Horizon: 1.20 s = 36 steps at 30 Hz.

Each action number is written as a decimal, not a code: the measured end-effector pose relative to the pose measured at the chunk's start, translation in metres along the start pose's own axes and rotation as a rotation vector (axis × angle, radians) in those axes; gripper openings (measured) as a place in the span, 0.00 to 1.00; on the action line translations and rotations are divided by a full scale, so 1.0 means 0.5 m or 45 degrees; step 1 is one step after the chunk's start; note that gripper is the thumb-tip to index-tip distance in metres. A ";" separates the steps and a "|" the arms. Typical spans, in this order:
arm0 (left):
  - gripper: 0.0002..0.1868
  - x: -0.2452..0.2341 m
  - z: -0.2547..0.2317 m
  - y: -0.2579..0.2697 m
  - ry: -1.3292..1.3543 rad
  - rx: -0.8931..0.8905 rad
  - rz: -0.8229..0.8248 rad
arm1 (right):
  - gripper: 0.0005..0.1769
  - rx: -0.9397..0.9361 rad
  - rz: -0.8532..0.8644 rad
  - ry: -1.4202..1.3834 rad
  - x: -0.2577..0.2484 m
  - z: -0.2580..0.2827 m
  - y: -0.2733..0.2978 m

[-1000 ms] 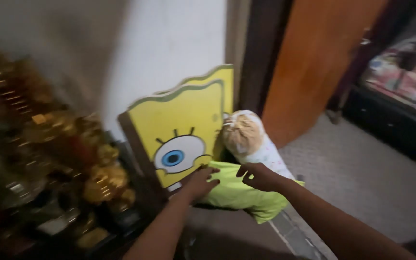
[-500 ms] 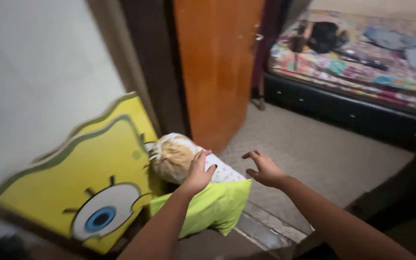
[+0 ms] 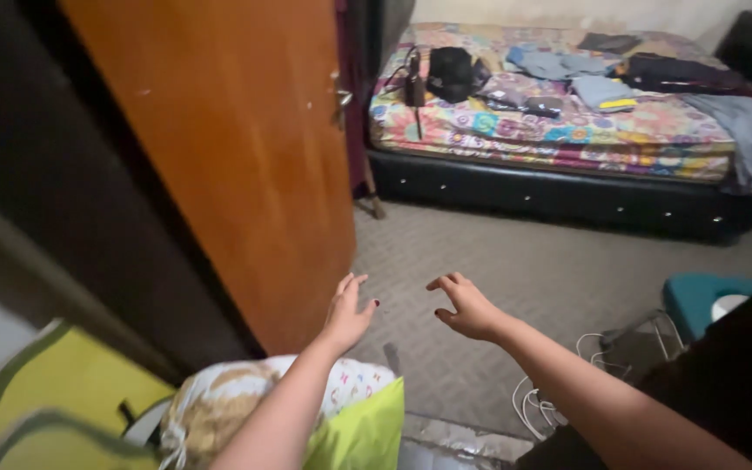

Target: Organizing various toiletries, bottles, and a pouch on a vanity shelf and in a cupboard.

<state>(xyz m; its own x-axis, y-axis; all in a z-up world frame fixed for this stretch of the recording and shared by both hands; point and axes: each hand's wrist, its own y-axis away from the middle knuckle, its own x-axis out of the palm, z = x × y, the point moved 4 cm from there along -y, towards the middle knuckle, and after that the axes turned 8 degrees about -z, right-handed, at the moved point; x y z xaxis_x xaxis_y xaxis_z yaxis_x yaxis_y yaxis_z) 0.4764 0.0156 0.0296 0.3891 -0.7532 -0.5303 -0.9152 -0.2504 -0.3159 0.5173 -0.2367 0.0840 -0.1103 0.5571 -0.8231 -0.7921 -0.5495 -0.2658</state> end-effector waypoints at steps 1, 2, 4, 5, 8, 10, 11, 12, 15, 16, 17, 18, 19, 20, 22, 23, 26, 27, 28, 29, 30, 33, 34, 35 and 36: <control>0.31 0.015 0.014 -0.035 0.008 0.014 0.017 | 0.29 0.018 -0.013 0.008 -0.007 -0.014 -0.018; 0.31 0.029 0.028 -0.066 -0.020 0.067 0.007 | 0.29 0.023 -0.022 0.004 -0.011 -0.026 -0.034; 0.31 0.049 0.036 -0.123 -0.043 0.133 0.009 | 0.28 0.041 -0.044 0.005 -0.021 -0.045 -0.065; 0.31 0.055 0.029 -0.148 -0.033 0.151 0.027 | 0.29 0.096 -0.037 0.016 -0.028 -0.055 -0.081; 0.31 0.089 0.022 -0.212 0.001 0.181 0.065 | 0.30 0.165 -0.046 0.045 -0.037 -0.096 -0.117; 0.31 0.116 0.017 -0.247 0.021 0.203 0.081 | 0.30 0.172 -0.070 0.063 -0.045 -0.121 -0.133; 0.31 0.134 0.014 -0.262 -0.001 0.209 0.100 | 0.29 0.181 -0.086 0.057 -0.051 -0.135 -0.138; 0.32 0.153 0.009 -0.280 -0.021 0.214 0.122 | 0.29 0.193 -0.101 0.051 -0.061 -0.148 -0.146; 0.32 0.215 0.013 -0.335 0.016 0.242 0.119 | 0.28 0.241 -0.112 0.080 -0.078 -0.202 -0.167; 0.32 0.241 0.011 -0.354 0.022 0.252 0.130 | 0.28 0.253 -0.121 0.086 -0.084 -0.227 -0.174; 0.32 0.267 0.008 -0.374 0.009 0.282 0.134 | 0.27 0.291 -0.130 0.090 -0.091 -0.255 -0.182; 0.31 0.290 0.007 -0.398 -0.003 0.312 0.137 | 0.26 0.327 -0.138 0.093 -0.097 -0.281 -0.195; 0.31 0.313 0.000 -0.424 0.004 0.322 0.145 | 0.26 0.338 -0.148 0.099 -0.101 -0.316 -0.210; 0.30 0.339 -0.005 -0.449 0.018 0.307 0.151 | 0.27 0.323 -0.178 0.109 -0.108 -0.352 -0.223; 0.29 0.403 -0.005 -0.500 0.039 0.293 0.163 | 0.29 0.315 -0.208 0.124 -0.120 -0.424 -0.249; 0.28 0.440 -0.002 -0.529 0.004 0.322 0.152 | 0.32 0.344 -0.242 0.129 -0.130 -0.460 -0.264; 0.29 0.523 -0.047 -0.639 -0.062 0.313 0.209 | 0.38 0.379 -0.335 0.125 -0.174 -0.579 -0.329; 0.30 0.548 -0.062 -0.665 -0.103 0.249 0.283 | 0.41 0.388 -0.369 0.102 -0.184 -0.620 -0.342; 0.30 0.572 -0.075 -0.706 -0.100 0.263 0.287 | 0.41 0.393 -0.383 0.106 -0.201 -0.651 -0.364; 0.31 0.598 -0.085 -0.746 -0.119 0.248 0.322 | 0.42 0.425 -0.377 0.098 -0.216 -0.684 -0.384; 0.32 0.628 -0.099 -0.780 -0.134 0.234 0.359 | 0.42 0.460 -0.372 0.094 -0.235 -0.716 -0.398; 0.32 0.676 -0.168 -0.886 -0.118 0.186 0.424 | 0.43 0.532 -0.377 0.087 -0.299 -0.787 -0.451; 0.32 0.709 -0.172 -0.918 -0.117 0.194 0.436 | 0.43 0.544 -0.384 0.088 -0.323 -0.812 -0.462; 0.32 0.740 -0.179 -0.948 -0.089 0.265 0.418 | 0.43 0.535 -0.405 0.083 -0.345 -0.835 -0.472; 0.32 0.770 -0.186 -0.979 -0.060 0.339 0.402 | 0.43 0.528 -0.429 0.079 -0.366 -0.856 -0.483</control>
<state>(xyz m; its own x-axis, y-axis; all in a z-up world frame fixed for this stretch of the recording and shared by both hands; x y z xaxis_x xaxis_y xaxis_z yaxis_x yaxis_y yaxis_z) 1.0643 -0.2082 0.0531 0.1040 -0.7378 -0.6670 -0.9335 0.1589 -0.3214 0.9857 -0.4725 0.0841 0.2169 0.6156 -0.7577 -0.9495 -0.0473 -0.3102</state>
